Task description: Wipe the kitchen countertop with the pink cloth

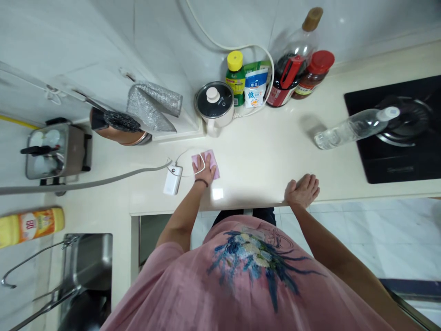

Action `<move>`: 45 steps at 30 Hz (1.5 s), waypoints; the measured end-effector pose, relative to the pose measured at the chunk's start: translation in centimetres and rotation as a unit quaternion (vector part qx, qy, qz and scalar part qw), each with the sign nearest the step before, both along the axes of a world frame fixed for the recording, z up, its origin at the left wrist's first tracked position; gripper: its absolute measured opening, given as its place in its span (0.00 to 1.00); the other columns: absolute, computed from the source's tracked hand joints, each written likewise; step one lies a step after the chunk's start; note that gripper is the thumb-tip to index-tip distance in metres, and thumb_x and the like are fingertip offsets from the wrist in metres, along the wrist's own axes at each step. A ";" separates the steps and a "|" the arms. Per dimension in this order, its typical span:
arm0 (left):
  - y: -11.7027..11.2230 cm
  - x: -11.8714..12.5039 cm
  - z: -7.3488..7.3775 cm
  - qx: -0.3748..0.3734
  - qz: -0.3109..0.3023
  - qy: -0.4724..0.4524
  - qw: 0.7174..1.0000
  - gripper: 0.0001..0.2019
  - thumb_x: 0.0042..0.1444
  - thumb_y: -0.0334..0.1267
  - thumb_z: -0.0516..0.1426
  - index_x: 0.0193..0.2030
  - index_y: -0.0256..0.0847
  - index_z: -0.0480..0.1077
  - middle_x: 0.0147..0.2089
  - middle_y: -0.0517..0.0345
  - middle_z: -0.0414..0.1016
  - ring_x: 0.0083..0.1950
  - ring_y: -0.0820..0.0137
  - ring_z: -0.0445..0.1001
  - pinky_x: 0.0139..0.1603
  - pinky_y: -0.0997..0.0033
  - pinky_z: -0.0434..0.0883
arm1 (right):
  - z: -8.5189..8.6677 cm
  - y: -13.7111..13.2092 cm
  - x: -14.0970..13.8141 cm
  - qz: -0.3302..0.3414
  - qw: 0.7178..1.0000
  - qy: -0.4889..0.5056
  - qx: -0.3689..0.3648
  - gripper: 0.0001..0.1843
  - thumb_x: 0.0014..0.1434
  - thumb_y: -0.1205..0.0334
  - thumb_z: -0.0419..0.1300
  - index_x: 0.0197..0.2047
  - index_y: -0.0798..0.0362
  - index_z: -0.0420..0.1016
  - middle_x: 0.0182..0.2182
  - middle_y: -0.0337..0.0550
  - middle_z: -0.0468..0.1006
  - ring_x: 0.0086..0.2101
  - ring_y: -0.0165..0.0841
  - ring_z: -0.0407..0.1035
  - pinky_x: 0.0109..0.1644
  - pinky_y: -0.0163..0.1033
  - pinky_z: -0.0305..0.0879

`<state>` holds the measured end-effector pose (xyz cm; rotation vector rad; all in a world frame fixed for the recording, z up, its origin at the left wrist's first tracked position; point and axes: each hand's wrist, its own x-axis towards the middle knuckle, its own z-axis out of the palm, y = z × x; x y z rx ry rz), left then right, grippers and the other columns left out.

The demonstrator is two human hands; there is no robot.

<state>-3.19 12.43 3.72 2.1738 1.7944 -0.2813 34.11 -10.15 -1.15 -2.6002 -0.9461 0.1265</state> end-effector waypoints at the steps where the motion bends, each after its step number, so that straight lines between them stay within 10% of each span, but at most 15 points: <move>1: 1.9 -0.1 0.1 0.001 0.009 0.001 1.000 0.38 0.73 0.53 0.43 0.85 0.41 0.43 0.87 0.45 0.34 0.86 0.51 0.32 0.82 0.34 0.39 | 0.0 0.0 0.0 0.001 1.000 -0.002 0.000 0.42 0.71 0.46 0.48 0.81 0.57 0.52 0.78 0.63 0.54 0.77 0.54 0.43 0.77 0.72 0.42; 7: 5.7 -1.5 0.5 0.007 0.047 0.022 0.999 0.38 0.74 0.53 0.42 0.85 0.38 0.40 0.87 0.43 0.33 0.86 0.53 0.32 0.82 0.35 0.40 | -0.3 -0.1 0.1 -0.001 1.000 -0.008 -0.001 0.42 0.70 0.45 0.49 0.81 0.58 0.53 0.78 0.63 0.55 0.77 0.54 0.43 0.78 0.70 0.42; 19: -15.4 -6.0 -0.4 -0.018 0.018 0.074 0.997 0.37 0.72 0.51 0.45 0.84 0.38 0.48 0.85 0.38 0.41 0.86 0.50 0.36 0.81 0.32 0.44 | -0.3 -0.1 0.0 -0.003 1.000 0.001 -0.001 0.42 0.71 0.46 0.48 0.81 0.57 0.52 0.78 0.63 0.54 0.77 0.54 0.43 0.77 0.71 0.43; 23: -14.1 -3.9 -0.7 -0.012 0.016 0.065 0.998 0.38 0.72 0.51 0.45 0.84 0.37 0.47 0.85 0.36 0.39 0.86 0.48 0.35 0.80 0.28 0.42 | -0.3 -0.1 -0.1 -0.004 1.000 -0.004 -0.002 0.43 0.71 0.45 0.48 0.81 0.60 0.52 0.78 0.63 0.55 0.77 0.53 0.43 0.78 0.69 0.42; 35: 2.3 12.8 -0.9 -0.023 -0.037 -0.049 0.998 0.39 0.72 0.52 0.43 0.85 0.42 0.38 0.87 0.49 0.28 0.86 0.50 0.25 0.81 0.29 0.30 | -0.3 -0.1 0.3 0.003 1.000 0.006 -0.029 0.42 0.71 0.46 0.47 0.82 0.57 0.48 0.79 0.61 0.52 0.78 0.52 0.41 0.78 0.70 0.41; 40: -2.7 14.5 -1.1 -0.036 -0.101 -0.070 0.992 0.39 0.72 0.52 0.46 0.85 0.43 0.40 0.87 0.50 0.28 0.86 0.49 0.25 0.81 0.29 0.30 | -0.3 -0.1 0.2 -0.002 1.000 0.011 -0.028 0.42 0.71 0.46 0.47 0.82 0.57 0.48 0.79 0.60 0.51 0.78 0.51 0.40 0.78 0.69 0.39; 45: -11.3 8.7 -0.7 -0.055 -0.198 -0.066 0.976 0.39 0.70 0.53 0.50 0.84 0.45 0.47 0.87 0.49 0.36 0.86 0.50 0.32 0.82 0.32 0.33 | -0.2 -0.1 0.2 -0.002 0.999 0.021 -0.030 0.42 0.72 0.46 0.47 0.82 0.56 0.48 0.79 0.59 0.51 0.78 0.50 0.39 0.78 0.69 0.40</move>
